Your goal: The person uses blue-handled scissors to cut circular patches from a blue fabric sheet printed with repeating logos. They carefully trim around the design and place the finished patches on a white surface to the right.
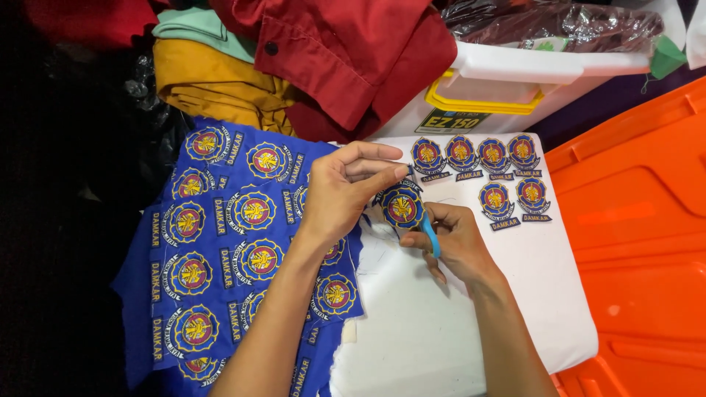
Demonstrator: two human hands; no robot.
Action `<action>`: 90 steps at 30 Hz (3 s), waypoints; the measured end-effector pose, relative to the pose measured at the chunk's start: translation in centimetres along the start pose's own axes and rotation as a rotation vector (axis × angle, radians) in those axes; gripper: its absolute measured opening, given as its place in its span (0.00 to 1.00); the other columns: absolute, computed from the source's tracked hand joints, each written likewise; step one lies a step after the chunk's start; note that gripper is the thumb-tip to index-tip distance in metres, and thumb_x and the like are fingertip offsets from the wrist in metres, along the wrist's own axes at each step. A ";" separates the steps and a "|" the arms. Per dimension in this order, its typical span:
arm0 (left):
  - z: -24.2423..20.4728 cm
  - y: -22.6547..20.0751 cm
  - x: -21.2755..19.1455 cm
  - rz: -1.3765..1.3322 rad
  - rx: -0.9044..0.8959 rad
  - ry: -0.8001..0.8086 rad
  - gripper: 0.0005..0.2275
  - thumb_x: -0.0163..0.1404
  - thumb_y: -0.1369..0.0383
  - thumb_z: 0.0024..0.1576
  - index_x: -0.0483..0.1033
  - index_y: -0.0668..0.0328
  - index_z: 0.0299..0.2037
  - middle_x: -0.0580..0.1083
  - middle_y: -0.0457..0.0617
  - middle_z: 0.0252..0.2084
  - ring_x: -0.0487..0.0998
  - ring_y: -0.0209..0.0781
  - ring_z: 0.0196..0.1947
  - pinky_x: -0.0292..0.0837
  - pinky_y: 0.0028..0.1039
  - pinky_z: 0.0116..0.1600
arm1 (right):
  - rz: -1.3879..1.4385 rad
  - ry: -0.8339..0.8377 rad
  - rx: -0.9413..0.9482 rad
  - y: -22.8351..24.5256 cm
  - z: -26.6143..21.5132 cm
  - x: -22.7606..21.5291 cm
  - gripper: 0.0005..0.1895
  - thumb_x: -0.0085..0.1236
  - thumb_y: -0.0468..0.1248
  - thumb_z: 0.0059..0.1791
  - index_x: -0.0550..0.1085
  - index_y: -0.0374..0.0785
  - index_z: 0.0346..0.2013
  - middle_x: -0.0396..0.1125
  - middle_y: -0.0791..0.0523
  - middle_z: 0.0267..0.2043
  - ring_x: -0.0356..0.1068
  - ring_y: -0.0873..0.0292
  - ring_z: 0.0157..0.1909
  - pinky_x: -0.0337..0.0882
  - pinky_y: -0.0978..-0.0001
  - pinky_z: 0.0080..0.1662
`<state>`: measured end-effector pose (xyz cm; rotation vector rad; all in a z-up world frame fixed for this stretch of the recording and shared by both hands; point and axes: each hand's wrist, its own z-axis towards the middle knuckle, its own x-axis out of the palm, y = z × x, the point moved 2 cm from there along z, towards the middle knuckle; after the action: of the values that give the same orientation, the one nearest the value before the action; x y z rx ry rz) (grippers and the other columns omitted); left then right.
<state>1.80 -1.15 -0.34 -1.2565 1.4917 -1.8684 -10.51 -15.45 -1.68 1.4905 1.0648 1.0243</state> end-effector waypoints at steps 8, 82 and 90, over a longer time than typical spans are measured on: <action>-0.2 -0.2 0.0 0.007 0.000 0.010 0.14 0.65 0.73 0.49 0.82 0.63 0.45 0.83 0.54 0.36 0.83 0.32 0.38 0.80 0.21 0.48 | 0.030 0.026 -0.006 -1.1 0.2 -0.6 0.17 0.73 0.26 0.39 0.68 0.26 0.19 0.58 0.51 0.18 0.63 0.55 0.03 0.60 0.70 0.03; -7.3 2.2 12.5 2.141 0.062 0.696 0.44 0.23 0.36 0.61 0.50 0.72 0.73 0.50 0.67 0.76 0.47 0.55 0.77 0.20 0.52 0.77 | -0.204 -1.000 -0.325 -6.4 -7.3 -13.1 0.11 0.69 0.30 0.49 0.72 0.40 0.31 0.73 0.53 0.37 0.72 0.61 0.38 0.70 0.73 0.42; -5.5 4.0 7.4 1.936 0.476 0.386 0.10 0.46 0.66 0.55 0.81 0.59 0.31 0.77 0.52 0.26 0.82 0.54 0.30 0.73 0.43 0.33 | -0.201 -0.972 -0.378 -6.6 -7.1 -13.2 0.11 0.67 0.28 0.49 0.71 0.40 0.29 0.71 0.53 0.35 0.70 0.62 0.34 0.67 0.72 0.38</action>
<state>-7.25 -5.30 -1.28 0.7899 1.2480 -0.8120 -21.54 -25.71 -8.27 1.2839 0.2828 0.2399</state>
